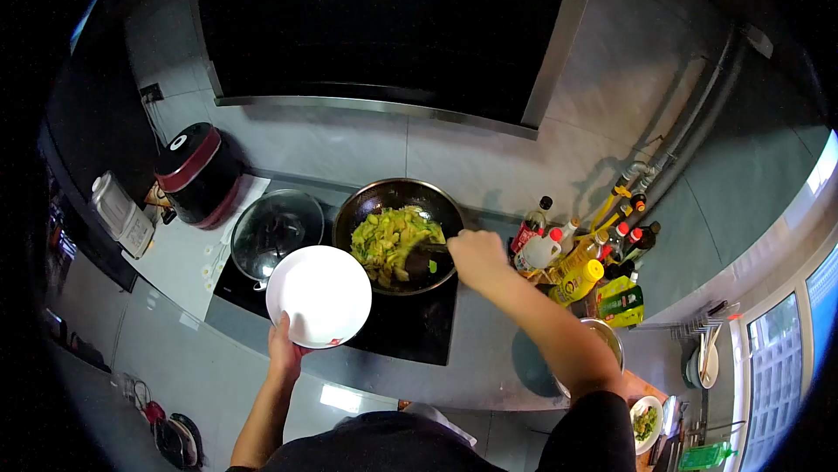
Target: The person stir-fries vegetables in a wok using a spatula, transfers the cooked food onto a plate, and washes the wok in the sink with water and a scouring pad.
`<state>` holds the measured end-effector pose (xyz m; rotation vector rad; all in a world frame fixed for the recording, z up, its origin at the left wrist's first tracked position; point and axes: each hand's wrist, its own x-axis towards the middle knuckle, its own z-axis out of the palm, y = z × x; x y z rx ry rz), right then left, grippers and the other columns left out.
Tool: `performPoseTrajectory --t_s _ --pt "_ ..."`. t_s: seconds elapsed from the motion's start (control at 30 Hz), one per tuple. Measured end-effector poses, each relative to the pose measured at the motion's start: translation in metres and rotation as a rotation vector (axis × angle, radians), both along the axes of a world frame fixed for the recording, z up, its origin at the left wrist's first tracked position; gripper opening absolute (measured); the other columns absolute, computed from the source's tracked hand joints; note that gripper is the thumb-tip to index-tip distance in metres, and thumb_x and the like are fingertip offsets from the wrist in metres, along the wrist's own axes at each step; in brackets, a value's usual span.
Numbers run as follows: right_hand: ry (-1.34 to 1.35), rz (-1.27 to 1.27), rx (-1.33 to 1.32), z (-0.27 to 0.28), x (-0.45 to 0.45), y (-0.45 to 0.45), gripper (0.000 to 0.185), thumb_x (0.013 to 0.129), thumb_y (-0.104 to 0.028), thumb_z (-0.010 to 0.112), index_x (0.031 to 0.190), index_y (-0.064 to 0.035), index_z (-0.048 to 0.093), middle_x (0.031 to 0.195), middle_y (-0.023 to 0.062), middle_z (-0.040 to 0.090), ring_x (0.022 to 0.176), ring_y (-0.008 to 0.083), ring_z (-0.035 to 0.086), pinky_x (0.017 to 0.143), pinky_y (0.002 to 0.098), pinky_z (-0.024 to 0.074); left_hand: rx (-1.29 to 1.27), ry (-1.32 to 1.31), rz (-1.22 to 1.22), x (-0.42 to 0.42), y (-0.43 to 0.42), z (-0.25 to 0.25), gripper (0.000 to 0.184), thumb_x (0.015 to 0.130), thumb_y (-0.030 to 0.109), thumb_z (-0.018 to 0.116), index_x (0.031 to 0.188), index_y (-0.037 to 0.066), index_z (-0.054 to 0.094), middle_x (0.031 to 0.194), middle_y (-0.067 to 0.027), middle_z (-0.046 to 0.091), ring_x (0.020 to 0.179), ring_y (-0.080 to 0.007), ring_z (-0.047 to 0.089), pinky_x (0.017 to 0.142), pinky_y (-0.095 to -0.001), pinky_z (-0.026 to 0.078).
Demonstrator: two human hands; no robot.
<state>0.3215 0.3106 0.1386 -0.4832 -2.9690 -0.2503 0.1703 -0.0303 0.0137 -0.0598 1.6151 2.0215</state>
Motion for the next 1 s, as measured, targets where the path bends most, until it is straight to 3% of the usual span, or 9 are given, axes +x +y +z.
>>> performPoseTrajectory --t_s 0.07,0.17,0.3,0.33,0.43,0.5,0.57,0.67,1.0 --pt "0.090 -0.062 -0.110 -0.004 -0.008 -0.004 0.013 0.076 -0.007 0.060 0.084 -0.0046 0.070 0.089 0.0173 0.068 0.085 0.0333 0.068 0.073 0.0429 0.0543 0.004 -0.005 0.005 -0.004 0.003 -0.002 0.056 0.099 0.043 0.044 0.138 0.005 0.033 0.120 -0.0171 0.057 0.095 -0.0270 0.066 0.066 -0.0401 0.059" --pt "-0.108 -0.365 -0.107 0.047 -0.005 -0.003 0.017 0.076 -0.012 0.062 0.088 -0.0038 0.070 0.093 0.0176 0.068 0.088 0.0323 0.068 0.077 0.0425 0.0539 0.017 0.002 0.008 -0.009 0.009 -0.002 0.056 0.098 0.044 0.045 0.138 0.006 0.035 0.120 -0.0166 0.058 0.094 -0.0268 0.066 0.065 -0.0402 0.059" --pt "-0.352 -0.458 -0.089 0.039 -0.023 0.043 0.020 0.078 -0.013 0.058 0.089 -0.0017 0.071 0.092 0.0166 0.070 0.093 0.0311 0.068 0.078 0.0416 0.0535 -0.007 0.041 0.002 -0.021 0.016 -0.002 0.056 0.097 0.044 0.046 0.138 0.006 0.036 0.120 -0.0160 0.057 0.094 -0.0262 0.066 0.064 -0.0395 0.059" --pt "-0.462 -0.419 -0.134 0.027 -0.030 0.059 0.021 0.083 -0.019 0.058 0.084 -0.0015 0.069 0.079 0.0154 0.070 0.069 0.0261 0.068 0.059 0.0379 0.0530 -0.005 0.037 0.004 -0.024 0.017 -0.003 0.057 0.097 0.045 0.046 0.138 0.006 0.036 0.120 -0.0161 0.058 0.094 -0.0260 0.066 0.064 -0.0391 0.059" --pt "-0.418 -0.569 -0.964 -0.030 -0.041 0.096 0.030 0.089 -0.029 0.058 0.078 -0.0019 0.065 0.063 0.0113 0.063 0.042 0.0185 0.053 0.039 0.0334 0.0408 -0.004 0.039 -0.008 -0.038 0.018 -0.005 0.059 0.098 0.045 0.045 0.138 0.005 0.034 0.121 -0.0169 0.057 0.094 -0.0261 0.066 0.065 -0.0392 0.059" --pt "-0.204 -0.612 -1.211 -0.066 -0.037 0.078 0.039 0.093 -0.037 0.055 0.076 -0.0028 0.063 0.053 0.0055 0.052 0.032 0.0132 0.034 0.031 0.0300 0.0269 -0.015 0.051 -0.033 -0.046 0.018 -0.004 0.060 0.098 0.045 0.044 0.138 0.002 0.031 0.122 -0.0183 0.056 0.095 -0.0273 0.067 0.067 -0.0409 0.060" --pt "-0.066 -0.632 -1.371 -0.095 -0.032 0.059 0.037 0.096 -0.037 0.053 0.092 -0.0029 0.067 0.056 -0.0012 0.049 0.042 0.0080 0.036 0.036 0.0255 0.0272 -0.028 0.060 -0.048 -0.052 0.020 0.005 0.060 0.098 0.045 0.044 0.138 0.002 0.030 0.122 -0.0185 0.056 0.096 -0.0275 0.067 0.069 -0.0411 0.060" --pt "0.027 -0.597 -1.465 -0.114 -0.016 0.048 0.037 0.097 -0.036 0.052 0.094 -0.0028 0.067 0.058 -0.0012 0.049 0.043 0.0085 0.037 0.039 0.0253 0.0293 -0.047 0.060 -0.073 -0.061 0.019 0.009 0.060 0.098 0.045 0.044 0.138 0.002 0.030 0.122 -0.0186 0.056 0.098 -0.0278 0.066 0.071 -0.0415 0.061" --pt "0.128 -0.660 -1.552 -0.072 0.025 0.018 0.034 0.099 -0.037 0.048 0.101 -0.0073 0.065 0.060 -0.0048 0.046 0.045 0.0057 0.034 0.042 0.0223 0.0276 -0.030 0.024 -0.140 -0.076 0.044 0.013 0.059 0.099 0.050 0.040 0.139 0.007 0.034 0.121 -0.0162 0.057 0.098 -0.0244 0.066 0.071 -0.0354 0.059"
